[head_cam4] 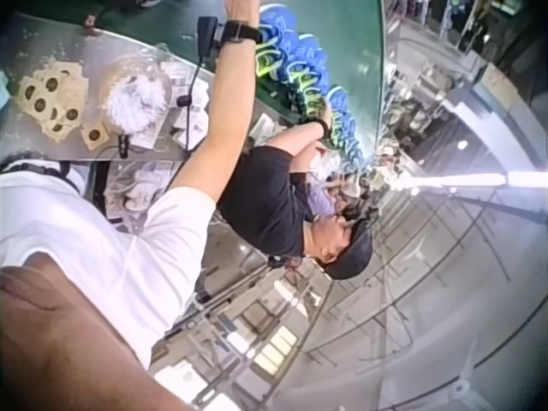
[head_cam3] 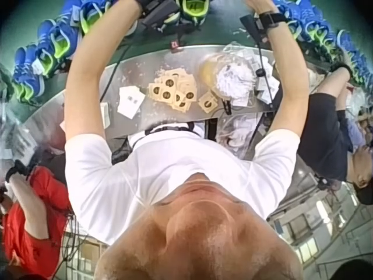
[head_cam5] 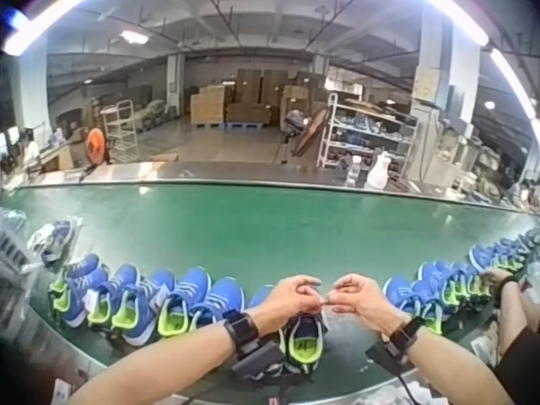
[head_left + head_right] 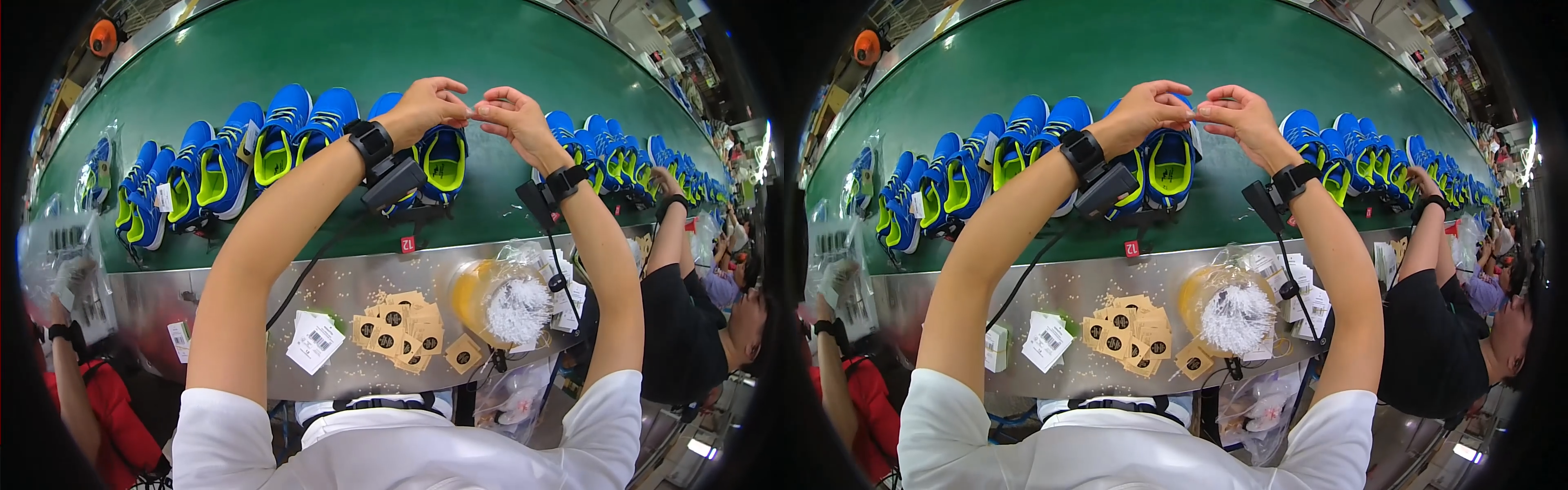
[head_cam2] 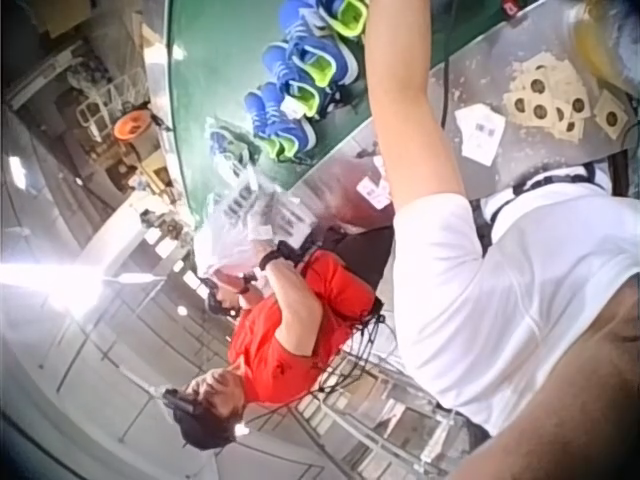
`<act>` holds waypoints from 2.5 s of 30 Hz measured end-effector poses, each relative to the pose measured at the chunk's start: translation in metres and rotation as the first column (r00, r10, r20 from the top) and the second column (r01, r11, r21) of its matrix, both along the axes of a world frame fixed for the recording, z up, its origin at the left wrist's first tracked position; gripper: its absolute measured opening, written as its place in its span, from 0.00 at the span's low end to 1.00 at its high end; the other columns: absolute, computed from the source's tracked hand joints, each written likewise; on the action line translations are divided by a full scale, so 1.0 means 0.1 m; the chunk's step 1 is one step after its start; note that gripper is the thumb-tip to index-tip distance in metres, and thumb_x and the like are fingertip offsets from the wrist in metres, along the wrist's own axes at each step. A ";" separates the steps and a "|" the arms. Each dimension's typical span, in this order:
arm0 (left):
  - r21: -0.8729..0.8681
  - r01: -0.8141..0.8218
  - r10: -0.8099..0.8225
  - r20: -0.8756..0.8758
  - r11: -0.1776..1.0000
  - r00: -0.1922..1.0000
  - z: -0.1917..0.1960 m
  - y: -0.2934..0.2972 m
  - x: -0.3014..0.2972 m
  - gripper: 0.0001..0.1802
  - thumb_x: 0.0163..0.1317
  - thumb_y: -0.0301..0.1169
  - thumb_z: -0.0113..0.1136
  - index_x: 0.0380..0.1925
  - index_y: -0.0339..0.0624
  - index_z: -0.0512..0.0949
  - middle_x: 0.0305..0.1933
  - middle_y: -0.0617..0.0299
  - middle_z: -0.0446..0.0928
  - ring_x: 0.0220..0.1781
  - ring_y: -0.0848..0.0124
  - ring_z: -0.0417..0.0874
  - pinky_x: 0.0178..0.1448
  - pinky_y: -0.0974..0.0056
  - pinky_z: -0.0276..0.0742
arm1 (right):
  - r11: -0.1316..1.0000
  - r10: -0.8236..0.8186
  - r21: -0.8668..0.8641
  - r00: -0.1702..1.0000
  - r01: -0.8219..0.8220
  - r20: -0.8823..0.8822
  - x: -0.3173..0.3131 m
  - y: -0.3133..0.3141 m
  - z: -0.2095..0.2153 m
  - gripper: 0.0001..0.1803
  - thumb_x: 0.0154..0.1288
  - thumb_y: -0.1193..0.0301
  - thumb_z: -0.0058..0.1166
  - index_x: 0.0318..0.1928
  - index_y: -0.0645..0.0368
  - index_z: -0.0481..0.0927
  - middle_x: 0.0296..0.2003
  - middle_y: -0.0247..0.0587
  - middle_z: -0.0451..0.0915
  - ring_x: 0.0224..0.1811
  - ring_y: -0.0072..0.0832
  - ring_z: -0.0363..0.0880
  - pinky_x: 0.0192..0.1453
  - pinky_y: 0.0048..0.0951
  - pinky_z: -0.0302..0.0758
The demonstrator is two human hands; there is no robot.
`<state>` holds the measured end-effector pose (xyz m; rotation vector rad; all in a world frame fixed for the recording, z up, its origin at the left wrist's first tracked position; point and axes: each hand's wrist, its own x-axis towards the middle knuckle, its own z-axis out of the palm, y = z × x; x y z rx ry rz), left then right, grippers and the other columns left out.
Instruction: The recorder is attaching circular product labels and rectangular tags to blue sneakers as they move along a conveyor belt.
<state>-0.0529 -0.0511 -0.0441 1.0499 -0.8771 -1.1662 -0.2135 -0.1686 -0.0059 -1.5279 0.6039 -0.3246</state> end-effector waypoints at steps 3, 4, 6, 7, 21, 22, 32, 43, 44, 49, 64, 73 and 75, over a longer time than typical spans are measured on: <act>-0.015 0.005 -0.005 -0.002 1.000 1.000 0.00 0.03 0.02 0.29 0.54 0.22 0.64 0.56 0.28 0.65 0.33 0.58 0.79 0.35 0.71 0.81 0.43 0.70 0.79 | 1.000 0.000 0.016 1.000 0.000 -0.015 0.03 0.04 0.01 0.17 0.60 0.73 0.60 0.47 0.60 0.71 0.42 0.37 0.79 0.44 0.25 0.80 0.46 0.27 0.79; -0.015 0.004 -0.004 -0.003 1.000 1.000 0.00 0.04 0.03 0.29 0.54 0.22 0.64 0.56 0.28 0.65 0.33 0.58 0.79 0.35 0.71 0.81 0.43 0.70 0.79 | 1.000 0.010 0.003 1.000 -0.010 -0.020 0.05 0.06 0.01 0.17 0.60 0.72 0.60 0.47 0.59 0.71 0.41 0.36 0.79 0.44 0.25 0.80 0.45 0.26 0.78; -0.010 0.010 -0.010 0.021 1.000 1.000 0.01 0.06 0.05 0.30 0.54 0.22 0.64 0.56 0.28 0.64 0.32 0.58 0.79 0.34 0.72 0.81 0.41 0.70 0.78 | 1.000 0.020 -0.010 0.999 -0.020 -0.027 0.06 0.08 0.02 0.17 0.60 0.71 0.60 0.48 0.59 0.71 0.41 0.36 0.79 0.44 0.24 0.80 0.44 0.25 0.77; -0.011 0.011 -0.011 0.019 1.000 1.000 0.01 0.07 0.05 0.30 0.54 0.22 0.64 0.56 0.28 0.64 0.32 0.58 0.79 0.34 0.72 0.81 0.41 0.70 0.78 | 0.999 0.028 -0.015 0.999 -0.028 -0.032 0.07 0.09 0.02 0.17 0.60 0.70 0.61 0.47 0.58 0.71 0.41 0.35 0.80 0.43 0.23 0.80 0.43 0.24 0.76; 0.005 -0.008 0.007 0.081 1.000 0.997 0.03 0.21 0.13 0.31 0.52 0.24 0.66 0.55 0.27 0.65 0.29 0.61 0.78 0.31 0.75 0.78 0.38 0.72 0.74 | 0.995 0.032 -0.094 0.996 -0.040 -0.084 0.20 0.24 0.06 0.14 0.59 0.70 0.61 0.43 0.55 0.73 0.39 0.32 0.81 0.40 0.18 0.79 0.38 0.19 0.74; 0.016 -0.015 0.014 0.086 1.000 0.996 0.04 0.21 0.13 0.31 0.52 0.24 0.66 0.56 0.27 0.65 0.30 0.61 0.79 0.32 0.75 0.79 0.39 0.72 0.75 | 0.992 0.045 -0.113 0.995 -0.055 -0.088 0.21 0.23 0.05 0.15 0.59 0.69 0.61 0.44 0.56 0.73 0.40 0.34 0.81 0.41 0.20 0.80 0.39 0.20 0.74; -0.017 -0.004 0.006 0.082 1.000 0.997 0.02 0.35 0.19 0.31 0.55 0.23 0.62 0.59 0.31 0.64 0.33 0.60 0.80 0.35 0.74 0.79 0.44 0.69 0.77 | 0.927 0.078 -0.359 0.992 -0.108 -0.097 0.33 0.37 0.12 0.12 0.55 0.71 0.63 0.39 0.59 0.77 0.35 0.35 0.80 0.36 0.19 0.79 0.36 0.22 0.78; -0.255 0.069 0.263 0.951 0.964 -0.160 -0.02 0.95 -0.16 0.38 0.53 0.58 0.58 0.63 0.57 0.65 0.72 0.58 0.53 0.73 0.51 0.48 0.66 0.30 0.46 | 0.367 -0.170 -0.599 0.582 -0.711 -0.795 -0.73 -0.24 0.58 0.26 0.62 0.47 0.51 0.50 0.53 0.78 0.43 0.48 0.80 0.45 0.41 0.80 0.49 0.38 0.74; -0.159 0.062 0.168 0.963 0.985 -0.210 -0.04 1.03 -0.16 0.39 0.52 0.60 0.57 0.62 0.57 0.65 0.72 0.58 0.52 0.73 0.51 0.48 0.65 0.29 0.46 | 0.395 -0.178 -0.520 0.492 -0.757 -0.852 -0.86 -0.22 0.57 0.29 0.60 0.44 0.50 0.51 0.52 0.77 0.45 0.49 0.80 0.47 0.43 0.79 0.52 0.39 0.73; -0.114 0.072 0.129 0.952 0.991 -0.277 -0.14 1.07 -0.12 0.40 0.50 0.63 0.56 0.62 0.58 0.67 0.73 0.58 0.50 0.74 0.51 0.47 0.64 0.30 0.47 | 0.573 -0.215 -0.499 0.469 -0.649 -0.857 -1.15 -0.12 0.17 0.40 0.55 0.35 0.48 0.57 0.52 0.74 0.51 0.54 0.77 0.55 0.49 0.74 0.57 0.40 0.69; -0.085 0.011 0.084 0.941 0.996 -0.327 -0.19 1.18 -0.10 0.43 0.53 0.57 0.56 0.68 0.64 0.54 0.75 0.63 0.46 0.75 0.55 0.46 0.66 0.31 0.47 | 0.147 0.018 -0.970 0.981 -0.195 -0.195 -0.54 0.48 0.35 0.21 0.57 0.55 0.60 0.42 0.59 0.79 0.37 0.45 0.81 0.41 0.42 0.79 0.45 0.38 0.74; -0.052 -0.009 0.046 0.936 0.999 -0.350 -0.30 1.28 -0.02 0.43 0.53 0.58 0.55 0.68 0.62 0.55 0.75 0.63 0.45 0.75 0.55 0.45 0.68 0.32 0.45 | 0.462 0.074 -0.860 0.975 -0.219 -0.208 -1.42 1.72 1.07 0.10 0.55 0.72 0.60 0.38 0.61 0.81 0.34 0.42 0.81 0.38 0.34 0.80 0.43 0.30 0.75; -0.140 0.031 0.142 0.931 0.990 -0.336 -0.30 1.32 -0.02 0.44 0.53 0.57 0.56 0.69 0.62 0.53 0.75 0.63 0.45 0.75 0.55 0.44 0.68 0.31 0.43 | 0.409 0.181 -0.882 0.968 -0.234 -0.172 -1.47 2.02 1.08 0.10 0.52 0.74 0.62 0.37 0.59 0.82 0.33 0.41 0.80 0.36 0.35 0.78 0.42 0.30 0.74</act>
